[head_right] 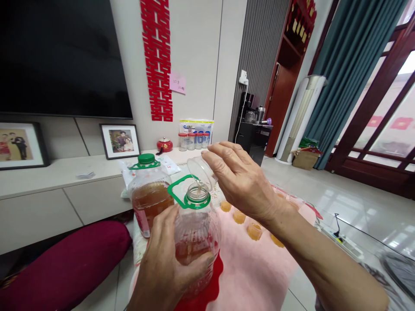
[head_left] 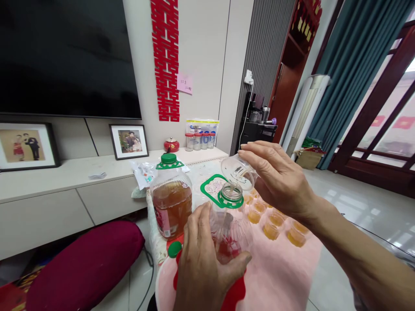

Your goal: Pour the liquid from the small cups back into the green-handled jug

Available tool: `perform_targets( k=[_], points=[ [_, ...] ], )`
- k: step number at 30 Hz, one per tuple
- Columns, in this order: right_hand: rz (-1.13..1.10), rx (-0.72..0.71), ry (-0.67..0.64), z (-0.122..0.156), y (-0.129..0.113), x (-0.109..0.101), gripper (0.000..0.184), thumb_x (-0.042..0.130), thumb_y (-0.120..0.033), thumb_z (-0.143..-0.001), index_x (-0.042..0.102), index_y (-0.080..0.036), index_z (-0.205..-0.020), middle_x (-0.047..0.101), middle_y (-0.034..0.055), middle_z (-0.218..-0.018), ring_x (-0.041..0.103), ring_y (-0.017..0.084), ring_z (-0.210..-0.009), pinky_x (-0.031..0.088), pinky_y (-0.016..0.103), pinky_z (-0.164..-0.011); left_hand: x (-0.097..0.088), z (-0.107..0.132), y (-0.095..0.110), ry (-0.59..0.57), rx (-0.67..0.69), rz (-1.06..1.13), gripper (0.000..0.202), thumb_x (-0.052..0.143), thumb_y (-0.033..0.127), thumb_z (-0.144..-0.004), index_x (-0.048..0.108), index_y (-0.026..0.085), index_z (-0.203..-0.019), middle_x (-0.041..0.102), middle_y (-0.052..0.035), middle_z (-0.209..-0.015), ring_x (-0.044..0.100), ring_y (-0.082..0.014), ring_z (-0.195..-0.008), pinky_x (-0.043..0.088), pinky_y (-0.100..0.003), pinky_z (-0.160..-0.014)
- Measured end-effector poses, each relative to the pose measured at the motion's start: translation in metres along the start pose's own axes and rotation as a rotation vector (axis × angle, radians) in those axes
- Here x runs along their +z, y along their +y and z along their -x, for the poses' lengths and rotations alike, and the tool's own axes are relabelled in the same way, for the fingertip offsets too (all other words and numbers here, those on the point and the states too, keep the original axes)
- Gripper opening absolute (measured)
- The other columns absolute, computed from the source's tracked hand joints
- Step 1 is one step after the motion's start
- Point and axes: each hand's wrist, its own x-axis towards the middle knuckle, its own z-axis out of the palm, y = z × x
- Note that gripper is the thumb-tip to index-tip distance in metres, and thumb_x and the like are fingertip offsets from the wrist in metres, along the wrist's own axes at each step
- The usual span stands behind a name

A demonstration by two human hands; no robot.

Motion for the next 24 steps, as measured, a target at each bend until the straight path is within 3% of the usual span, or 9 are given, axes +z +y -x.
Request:
perform_targets(
  k=[11,16,19,24],
  points=[
    [-0.003,-0.02,-0.032,-0.001,-0.002,-0.002,0.045,0.061,-0.004,-0.093,0.057,-0.016,-0.136,0.07,0.0189,-0.129,0.064,0.032,-0.126,0.058,0.052,-0.103,-0.004,-0.001,0.003,-0.022,0.003,-0.024,0.091,0.072,0.043,-0.067,0.033,0.022,-0.147,0.053,-0.0159,-0.141,0.057,-0.037,-0.134,0.055,-0.06,-0.106],
    [-0.143,0.096,-0.023,0.002,-0.003,0.001,0.042,0.064,-0.007,-0.09,0.061,-0.014,-0.131,0.073,0.0191,-0.12,0.07,0.031,-0.115,0.059,0.05,-0.098,-0.002,-0.001,0.002,0.012,0.024,-0.043,0.092,0.073,0.04,-0.065,0.034,0.021,-0.147,0.056,-0.0158,-0.139,0.059,-0.0365,-0.132,0.057,-0.059,-0.103],
    [-0.363,0.331,-0.084,0.012,-0.002,0.004,0.042,0.071,-0.018,-0.088,0.064,-0.021,-0.129,0.073,0.0138,-0.123,0.07,0.03,-0.115,0.057,0.048,-0.1,-0.004,-0.002,0.004,0.009,0.055,-0.063,0.092,0.073,0.038,-0.063,0.036,0.017,-0.145,0.057,-0.0177,-0.137,0.061,-0.0366,-0.129,0.059,-0.058,-0.101],
    [-0.834,1.004,-0.089,0.05,0.0,0.031,0.054,0.089,-0.042,-0.072,0.07,-0.026,-0.12,0.076,0.0088,-0.121,0.072,0.031,-0.113,0.058,0.051,-0.098,-0.007,-0.001,0.011,0.01,0.024,-0.013,0.097,0.078,0.032,-0.055,0.04,0.016,-0.143,0.06,-0.0183,-0.136,0.061,-0.0367,-0.129,0.058,-0.056,-0.105]
  ],
)
